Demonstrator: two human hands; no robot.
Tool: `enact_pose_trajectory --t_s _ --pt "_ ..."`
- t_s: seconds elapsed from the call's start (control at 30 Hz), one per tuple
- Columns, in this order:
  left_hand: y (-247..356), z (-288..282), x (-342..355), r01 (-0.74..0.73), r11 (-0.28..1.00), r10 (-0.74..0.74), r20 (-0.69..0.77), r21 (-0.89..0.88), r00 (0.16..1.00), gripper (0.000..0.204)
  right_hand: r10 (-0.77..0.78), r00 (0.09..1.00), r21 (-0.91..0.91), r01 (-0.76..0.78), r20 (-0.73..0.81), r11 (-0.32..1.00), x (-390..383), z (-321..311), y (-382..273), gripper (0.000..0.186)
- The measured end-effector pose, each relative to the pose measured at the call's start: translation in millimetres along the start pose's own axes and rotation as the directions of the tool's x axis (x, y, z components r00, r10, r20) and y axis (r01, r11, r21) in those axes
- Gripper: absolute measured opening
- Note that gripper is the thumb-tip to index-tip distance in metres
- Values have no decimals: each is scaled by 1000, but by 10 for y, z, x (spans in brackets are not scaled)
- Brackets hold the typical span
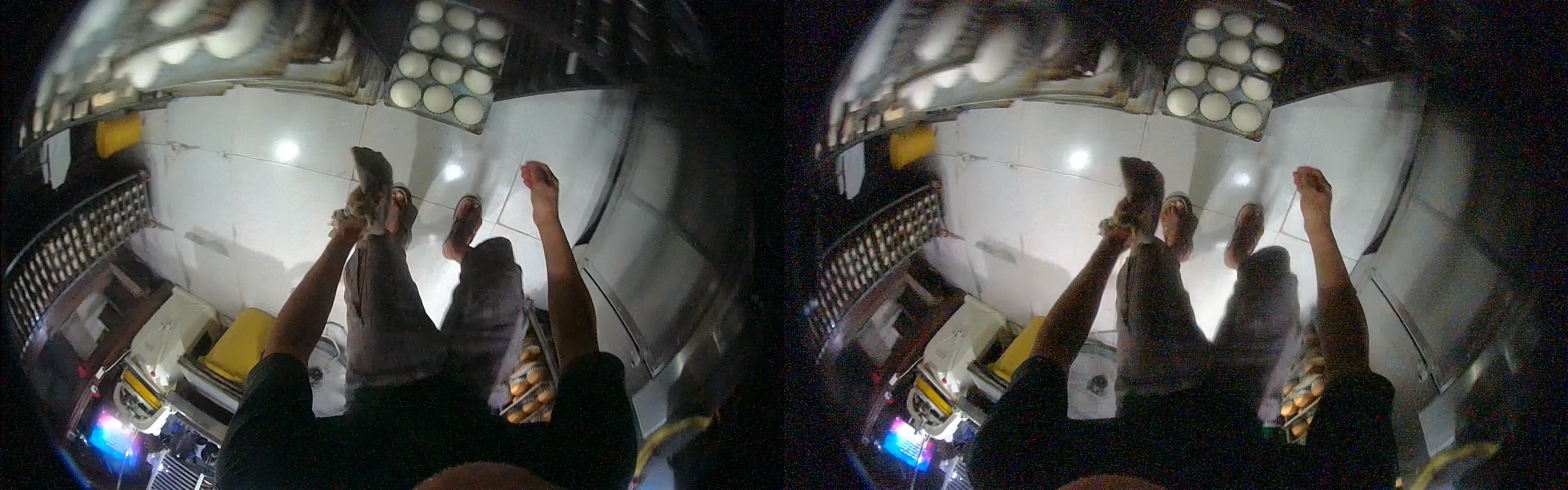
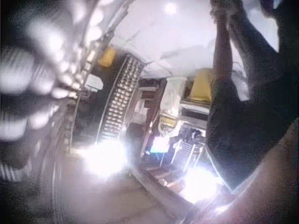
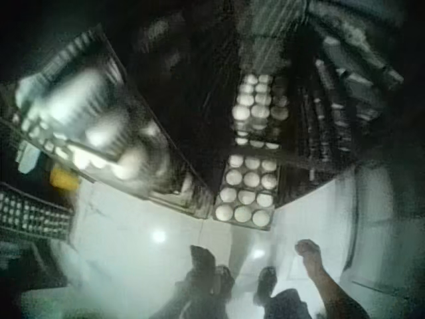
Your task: The person places trays of dough into a commercial oven and removes trays of baked buns using a cloth and an oven mitt.
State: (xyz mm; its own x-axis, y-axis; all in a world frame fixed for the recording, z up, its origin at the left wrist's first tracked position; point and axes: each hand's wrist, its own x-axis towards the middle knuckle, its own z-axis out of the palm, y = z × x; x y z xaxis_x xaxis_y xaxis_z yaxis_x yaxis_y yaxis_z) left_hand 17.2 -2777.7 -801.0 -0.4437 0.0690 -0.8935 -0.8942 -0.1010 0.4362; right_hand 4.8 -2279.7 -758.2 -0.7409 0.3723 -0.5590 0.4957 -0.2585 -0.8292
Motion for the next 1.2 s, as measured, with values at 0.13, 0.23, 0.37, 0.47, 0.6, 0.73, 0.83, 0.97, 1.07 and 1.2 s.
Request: enact_pose_trajectory --t_s 0.13,0.23,0.37,0.47,0.6,0.73,0.83,0.97,1.07,1.2 --pt "453 455 1260 -87 976 92 19 -201 996 48 139 973 -133 -165 -186 977 1482 109 1487 47" --pt "400 622 2360 -150 965 179 123 -216 976 45 177 936 6 -184 -304 983 2214 336 2117 54" --pt "602 401 3337 -521 846 484 245 115 840 53 345 922 373 -263 -173 890 2706 965 1883 54" --pt "706 667 3685 -602 -332 661 634 726 400 61 335 935 660 -182 -112 729 2843 928 1940 58" --pt "677 856 3927 -401 -595 592 718 696 366 65 372 897 657 -134 -238 742 2768 968 1967 64" --pt "539 214 3885 -341 -653 567 735 676 371 58 375 906 639 -172 -196 750 2430 1259 1805 61" --pt "348 108 3618 -614 -149 713 515 775 476 57 324 898 650 -58 -298 758 2222 1034 2192 49" --pt "-172 -305 2483 -379 356 427 212 854 879 62 418 866 659 -146 -276 738 964 1133 2458 53" --pt "-267 -494 1674 -270 481 331 113 834 937 67 383 879 501 -205 -284 841 146 1144 2345 49" --pt "-323 -610 614 -110 754 196 -62 648 979 72 358 919 737 -125 -167 664 -487 1221 2131 39"
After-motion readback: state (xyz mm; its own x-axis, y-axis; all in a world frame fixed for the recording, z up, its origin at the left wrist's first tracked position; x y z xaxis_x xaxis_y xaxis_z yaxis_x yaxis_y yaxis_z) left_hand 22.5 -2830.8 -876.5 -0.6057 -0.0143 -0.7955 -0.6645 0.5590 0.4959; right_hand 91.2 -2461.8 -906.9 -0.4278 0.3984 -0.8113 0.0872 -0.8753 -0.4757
